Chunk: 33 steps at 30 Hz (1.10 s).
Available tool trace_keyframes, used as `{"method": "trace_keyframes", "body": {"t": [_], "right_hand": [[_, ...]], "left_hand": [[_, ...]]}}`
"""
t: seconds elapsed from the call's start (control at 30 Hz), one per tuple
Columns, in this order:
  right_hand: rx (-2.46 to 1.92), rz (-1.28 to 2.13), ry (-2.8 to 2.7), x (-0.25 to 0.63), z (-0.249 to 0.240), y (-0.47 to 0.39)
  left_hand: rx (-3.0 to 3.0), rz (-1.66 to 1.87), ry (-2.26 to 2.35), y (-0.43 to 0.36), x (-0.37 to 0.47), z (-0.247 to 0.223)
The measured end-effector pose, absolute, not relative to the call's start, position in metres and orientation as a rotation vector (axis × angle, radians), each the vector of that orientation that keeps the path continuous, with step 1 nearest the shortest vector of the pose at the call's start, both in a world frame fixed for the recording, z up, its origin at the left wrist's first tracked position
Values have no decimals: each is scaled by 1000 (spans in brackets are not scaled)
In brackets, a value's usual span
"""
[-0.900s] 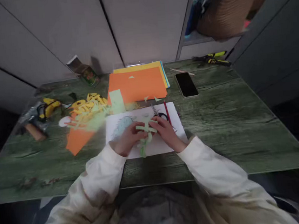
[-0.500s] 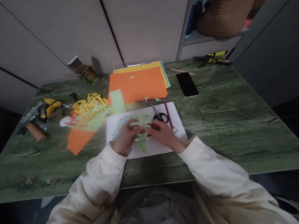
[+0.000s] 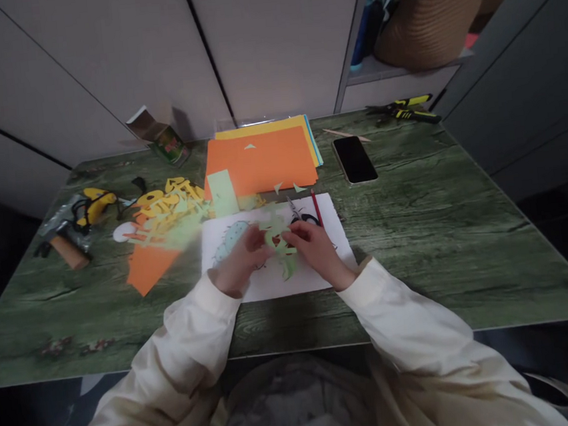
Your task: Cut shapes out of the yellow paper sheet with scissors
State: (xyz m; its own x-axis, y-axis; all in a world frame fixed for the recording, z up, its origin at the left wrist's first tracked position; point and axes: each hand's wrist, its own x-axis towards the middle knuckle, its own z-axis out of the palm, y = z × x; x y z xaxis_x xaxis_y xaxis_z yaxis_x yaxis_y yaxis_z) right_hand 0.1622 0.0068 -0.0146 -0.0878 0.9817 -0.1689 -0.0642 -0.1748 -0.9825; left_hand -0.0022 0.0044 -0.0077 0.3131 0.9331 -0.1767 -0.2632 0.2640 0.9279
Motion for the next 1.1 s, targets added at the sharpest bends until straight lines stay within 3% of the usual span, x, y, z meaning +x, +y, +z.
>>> {"method": "trace_keyframes", "body": {"t": [0.43,0.83,1.1], "right_hand": [[-1379,926,-1489,159,-4,-5],[-1266,1254,-1301,161,0,0],[-1207,1322,-1204,163,-8,3]], "left_hand": [[1261,933,1135,-6,7,-12],[1162,970,1032,1,5,-6],[778,927,849,0,3,-12]]}}
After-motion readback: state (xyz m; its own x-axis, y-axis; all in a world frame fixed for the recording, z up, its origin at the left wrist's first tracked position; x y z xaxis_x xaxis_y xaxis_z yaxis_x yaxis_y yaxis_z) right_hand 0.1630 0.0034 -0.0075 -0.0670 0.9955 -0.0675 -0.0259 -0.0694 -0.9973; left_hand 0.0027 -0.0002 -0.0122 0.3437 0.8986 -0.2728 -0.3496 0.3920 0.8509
